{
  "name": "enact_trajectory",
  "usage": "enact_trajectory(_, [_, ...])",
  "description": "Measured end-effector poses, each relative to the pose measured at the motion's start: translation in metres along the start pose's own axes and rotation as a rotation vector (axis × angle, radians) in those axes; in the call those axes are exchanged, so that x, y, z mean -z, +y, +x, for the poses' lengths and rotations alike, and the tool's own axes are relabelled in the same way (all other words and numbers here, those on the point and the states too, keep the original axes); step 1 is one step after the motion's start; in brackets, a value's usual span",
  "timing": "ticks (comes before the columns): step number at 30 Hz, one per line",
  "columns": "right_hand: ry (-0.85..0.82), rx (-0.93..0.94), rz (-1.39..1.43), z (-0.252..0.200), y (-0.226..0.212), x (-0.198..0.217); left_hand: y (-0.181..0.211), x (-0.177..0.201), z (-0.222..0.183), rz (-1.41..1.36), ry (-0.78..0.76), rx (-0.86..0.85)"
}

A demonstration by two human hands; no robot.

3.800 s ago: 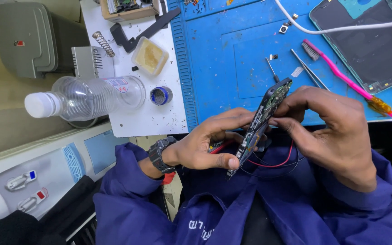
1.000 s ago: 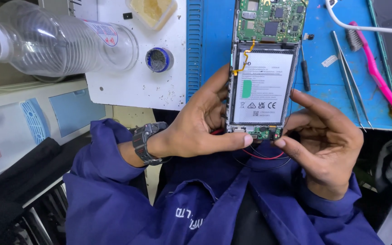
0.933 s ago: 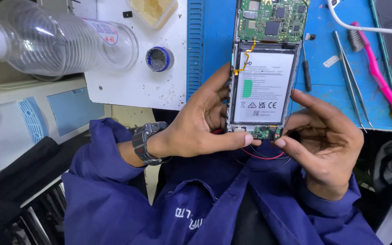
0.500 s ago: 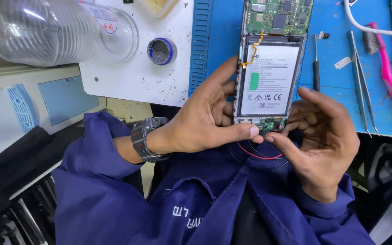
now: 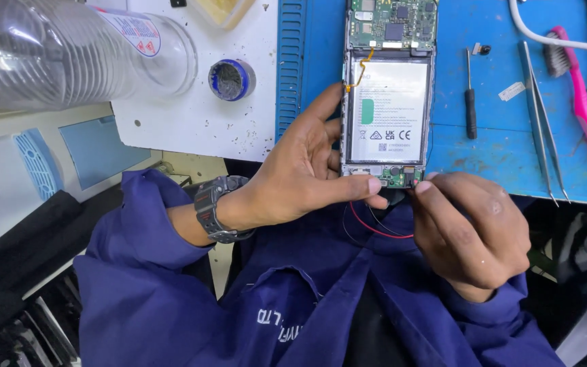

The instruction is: Reassembling a smartphone by connecting internal ribbon cables and the motherboard to the chassis.

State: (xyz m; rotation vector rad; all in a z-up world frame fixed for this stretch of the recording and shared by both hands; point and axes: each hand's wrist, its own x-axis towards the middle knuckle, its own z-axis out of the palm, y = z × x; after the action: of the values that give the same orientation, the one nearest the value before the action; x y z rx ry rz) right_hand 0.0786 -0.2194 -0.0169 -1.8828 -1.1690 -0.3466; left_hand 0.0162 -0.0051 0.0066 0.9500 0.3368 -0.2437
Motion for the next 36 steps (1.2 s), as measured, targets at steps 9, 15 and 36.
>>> enact_trajectory(9, [-0.002,0.086,-0.071,0.010,0.005,0.002,0.013,-0.004,-0.005,0.159,0.037,0.029])
enact_trajectory(15, [-0.030,0.168,-0.057,0.016,0.012,0.005,0.033,-0.004,-0.025,0.705,0.130,0.080])
enact_trajectory(36, [-0.177,0.227,-0.103,0.020,0.000,-0.002,-0.002,0.008,-0.041,1.508,0.017,-0.261])
